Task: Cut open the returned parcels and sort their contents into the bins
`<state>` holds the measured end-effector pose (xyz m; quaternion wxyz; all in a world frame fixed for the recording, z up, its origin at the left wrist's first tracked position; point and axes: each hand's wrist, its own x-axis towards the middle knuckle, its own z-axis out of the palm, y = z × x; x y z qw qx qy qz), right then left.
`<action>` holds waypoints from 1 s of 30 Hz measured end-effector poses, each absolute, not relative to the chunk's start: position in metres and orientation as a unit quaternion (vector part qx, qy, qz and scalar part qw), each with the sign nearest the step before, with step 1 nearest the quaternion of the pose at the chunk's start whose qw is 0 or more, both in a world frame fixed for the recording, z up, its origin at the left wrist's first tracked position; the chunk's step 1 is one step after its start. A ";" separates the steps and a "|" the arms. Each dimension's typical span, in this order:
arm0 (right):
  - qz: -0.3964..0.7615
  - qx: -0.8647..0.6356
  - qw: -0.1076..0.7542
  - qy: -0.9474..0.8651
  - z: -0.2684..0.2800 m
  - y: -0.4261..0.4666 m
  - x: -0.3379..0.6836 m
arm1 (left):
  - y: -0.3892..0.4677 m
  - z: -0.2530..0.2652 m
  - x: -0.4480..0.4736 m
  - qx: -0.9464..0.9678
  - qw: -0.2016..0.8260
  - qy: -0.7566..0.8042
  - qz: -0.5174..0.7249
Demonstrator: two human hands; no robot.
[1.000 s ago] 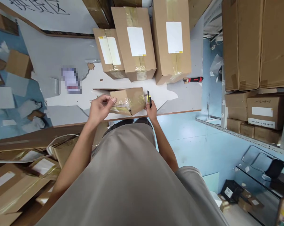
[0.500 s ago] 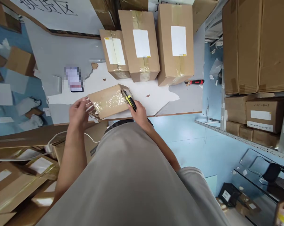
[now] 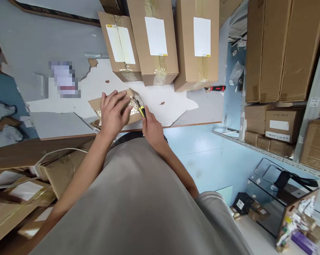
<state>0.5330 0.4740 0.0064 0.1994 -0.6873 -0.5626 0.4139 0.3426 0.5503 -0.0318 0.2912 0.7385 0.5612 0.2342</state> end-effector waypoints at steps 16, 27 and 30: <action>0.344 -0.726 0.141 -0.579 0.002 0.498 0.496 | 0.540 -0.040 0.346 0.733 0.319 0.551 0.239; 0.344 -0.745 0.048 -0.569 0.034 0.467 0.508 | 0.545 -0.047 0.337 0.744 0.310 0.532 0.259; 0.362 -0.734 0.112 -0.564 0.030 0.465 0.531 | 0.540 -0.043 0.322 0.746 0.301 0.530 0.268</action>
